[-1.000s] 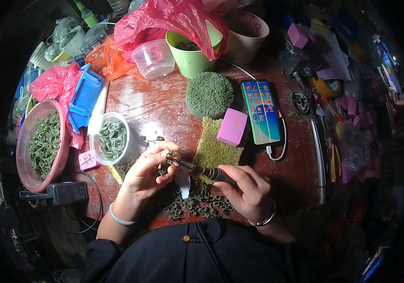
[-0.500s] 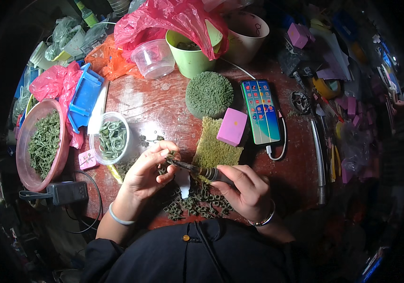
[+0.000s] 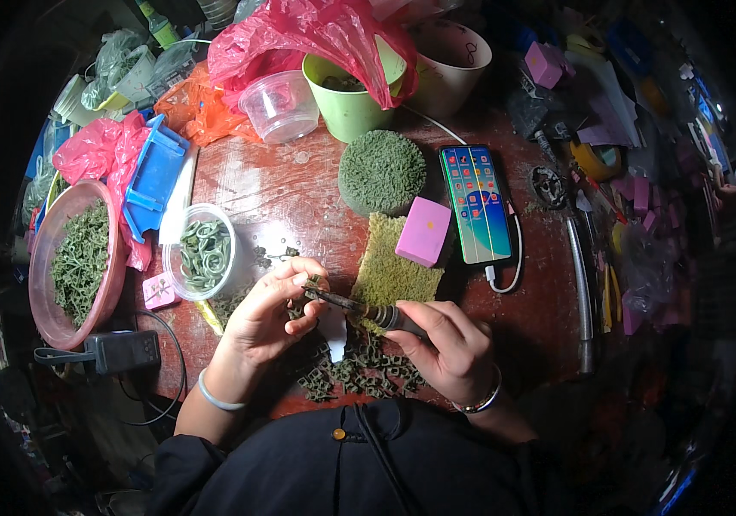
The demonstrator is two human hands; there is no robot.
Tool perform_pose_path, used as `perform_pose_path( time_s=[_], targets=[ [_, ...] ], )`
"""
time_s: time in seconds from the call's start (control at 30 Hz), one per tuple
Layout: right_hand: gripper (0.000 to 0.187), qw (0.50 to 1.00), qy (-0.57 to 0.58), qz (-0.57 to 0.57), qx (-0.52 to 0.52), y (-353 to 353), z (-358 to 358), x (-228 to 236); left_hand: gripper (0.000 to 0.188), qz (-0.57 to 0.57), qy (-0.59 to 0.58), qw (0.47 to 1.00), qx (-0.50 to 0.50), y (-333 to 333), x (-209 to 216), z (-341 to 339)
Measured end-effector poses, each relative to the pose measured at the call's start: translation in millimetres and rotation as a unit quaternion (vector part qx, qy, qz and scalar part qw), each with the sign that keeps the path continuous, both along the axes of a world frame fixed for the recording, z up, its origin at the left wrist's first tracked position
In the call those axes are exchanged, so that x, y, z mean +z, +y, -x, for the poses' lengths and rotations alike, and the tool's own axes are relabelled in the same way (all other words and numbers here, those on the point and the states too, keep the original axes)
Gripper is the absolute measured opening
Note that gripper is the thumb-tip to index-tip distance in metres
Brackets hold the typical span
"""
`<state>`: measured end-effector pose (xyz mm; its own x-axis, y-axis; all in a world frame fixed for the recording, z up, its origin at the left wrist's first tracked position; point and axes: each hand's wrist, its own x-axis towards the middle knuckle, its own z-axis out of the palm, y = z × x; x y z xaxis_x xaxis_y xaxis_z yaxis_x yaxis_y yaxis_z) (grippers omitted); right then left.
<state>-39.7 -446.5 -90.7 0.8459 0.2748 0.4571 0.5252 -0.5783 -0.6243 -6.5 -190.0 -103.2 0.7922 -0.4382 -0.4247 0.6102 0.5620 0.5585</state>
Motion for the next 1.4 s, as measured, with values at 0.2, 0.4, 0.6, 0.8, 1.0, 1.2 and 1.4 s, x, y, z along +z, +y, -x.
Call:
perform_pose_path(
  time_s=[0.2,0.4,0.6,0.8,1.0,1.2,1.4],
  targets=[
    [0.033,1.000,-0.009,-0.015,0.001,-0.9,-0.2,-1.7,0.024,-0.004,0.007,1.000,-0.002,0.4,0.6,-0.1],
    [0.034,1.000,-0.012,-0.005,0.009,-1.3,-0.7,-0.8,0.024,0.008,-0.009,1.000,0.005,0.1,-2.5,0.1],
    [0.035,1.000,0.001,-0.005,0.010,-1.4,-0.2,-2.0,0.024,0.008,-0.006,1.000,0.009,-0.2,-1.5,-0.5],
    [0.033,0.999,0.018,-0.027,0.013,-1.7,0.2,-1.2,0.023,0.007,0.000,1.000,0.008,-0.6,-0.6,-1.2],
    [0.029,0.998,0.008,-0.040,-0.041,-15.5,-6.9,-1.7,0.017,0.091,-0.010,0.996,-0.008,6.3,-10.3,-2.2],
    [0.029,0.995,0.015,0.063,-0.073,-25.4,-4.4,5.5,0.017,0.103,-0.006,0.994,0.025,6.3,-15.8,-1.2],
    [0.028,0.987,0.027,0.131,-0.093,-37.8,-1.7,23.4,0.021,0.079,0.000,0.997,0.017,7.4,-9.8,-3.3]
  ],
)
